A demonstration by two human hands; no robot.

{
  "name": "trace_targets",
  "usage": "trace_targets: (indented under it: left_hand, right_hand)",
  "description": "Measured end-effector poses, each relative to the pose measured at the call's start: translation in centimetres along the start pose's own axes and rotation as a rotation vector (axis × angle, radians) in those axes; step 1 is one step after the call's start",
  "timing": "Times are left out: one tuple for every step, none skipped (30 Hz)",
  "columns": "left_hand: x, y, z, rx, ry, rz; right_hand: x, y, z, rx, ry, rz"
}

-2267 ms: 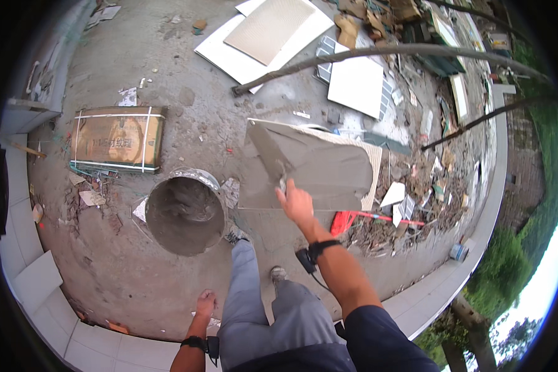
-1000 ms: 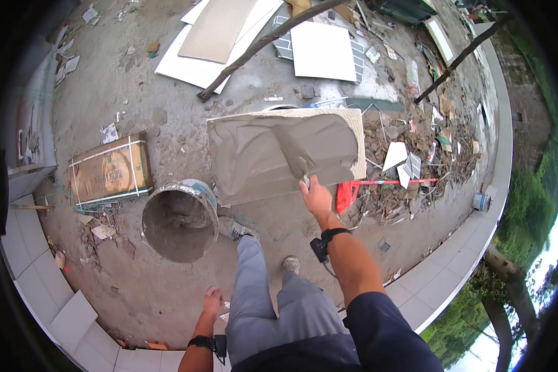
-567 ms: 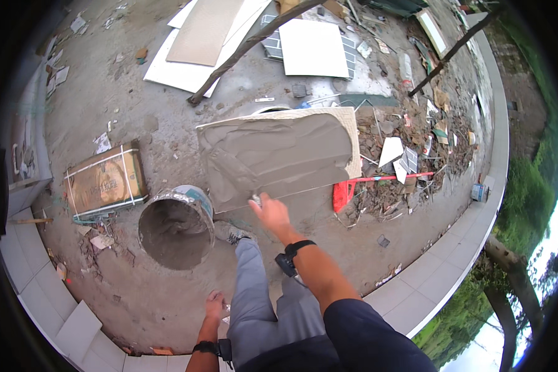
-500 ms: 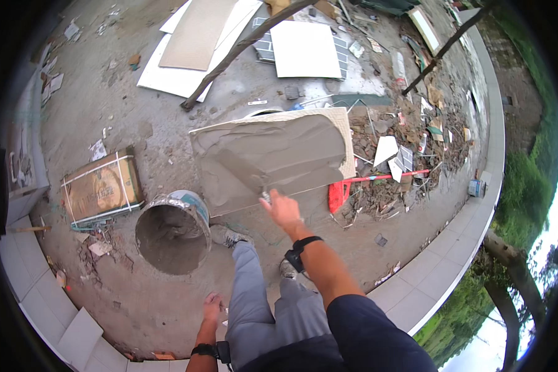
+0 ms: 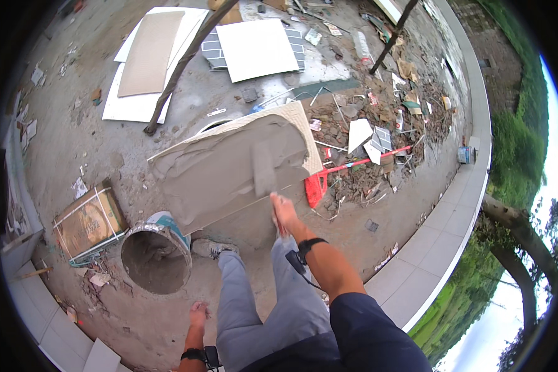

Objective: The person scoops mortar from a bucket with a trowel and spreads it across the back of a tile. After placing the tile on a wall, they return to pick up another tile and apply mortar to it.

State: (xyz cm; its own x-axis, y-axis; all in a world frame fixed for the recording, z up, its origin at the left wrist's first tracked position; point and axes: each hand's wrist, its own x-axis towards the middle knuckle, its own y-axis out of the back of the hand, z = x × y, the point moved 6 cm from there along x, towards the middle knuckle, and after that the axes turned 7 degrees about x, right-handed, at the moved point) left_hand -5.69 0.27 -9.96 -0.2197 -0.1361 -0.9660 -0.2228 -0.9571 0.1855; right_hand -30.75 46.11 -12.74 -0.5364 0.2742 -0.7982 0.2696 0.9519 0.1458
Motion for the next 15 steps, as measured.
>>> trace_targets:
  left_hand:
    - [-0.3, -0.8, 0.9, 0.006, -0.006, -0.007]
    - [-0.7, -1.6, 1.7, 0.002, -0.013, -0.001]
    - [-1.2, -2.2, 2.7, -0.003, -0.019, 0.007]
    - [-1.6, -2.7, 3.6, 0.004, -0.015, 0.008]
    - [-1.9, -3.1, 4.6, -0.025, -0.022, 0.013]
    - [-2.3, -3.4, 5.3, -0.056, -0.031, 0.021]
    - [-2.1, -3.8, 5.5, -0.054, -0.025, 0.031]
    - [-1.6, -3.9, 6.0, -0.035, -0.053, 0.045]
    - [-1.1, -5.4, 7.0, -0.012, -0.09, 0.038]
    - [-1.1, -6.8, 7.5, 0.0, -0.083, 0.04]
    - [-0.9, -8.6, 8.0, 0.058, -0.053, 0.043]
    - [-0.6, -10.1, 8.6, 0.117, -0.028, 0.047]
    - [-0.3, -9.9, 7.6, 0.13, -0.014, 0.086]
    - [0.2, -10.5, 6.8, 0.227, -0.039, 0.057]
    - [0.2, -11.6, 6.7, 0.329, -0.063, 0.008]
  right_hand:
    - [-0.6, 1.2, 0.2, -0.23, 0.077, -0.045]
    - [-1.0, 3.0, 0.5, -0.227, 0.079, -0.037]
    - [-1.4, 5.0, -0.3, -0.562, 0.268, 0.048]
    - [-2.3, 6.0, -1.8, -0.895, 0.451, 0.128]
    - [-1.7, 8.2, -1.6, -0.986, 0.239, 0.138]
    - [-1.6, 9.5, -2.9, -0.98, 0.235, 0.132]
    - [-1.2, 11.5, -4.4, -0.971, 0.213, 0.221]
    - [-0.8, 13.5, -5.2, -0.96, 0.189, 0.31]
    - [0.5, 16.4, -5.2, -0.981, 0.284, 0.414]
    - [0.8, 17.4, -4.8, -0.974, 0.271, 0.41]
    - [1.4, 18.1, -3.5, -0.694, 0.164, 0.295]
    - [1.9, 18.0, -2.5, -0.407, 0.062, 0.183]
    - [0.3, 15.3, -1.9, -0.192, -0.111, 0.07]
    - [-1.0, 13.9, -2.3, -0.169, -0.112, 0.042]
    - [-2.1, 12.9, -2.0, -0.199, -0.132, -0.084]
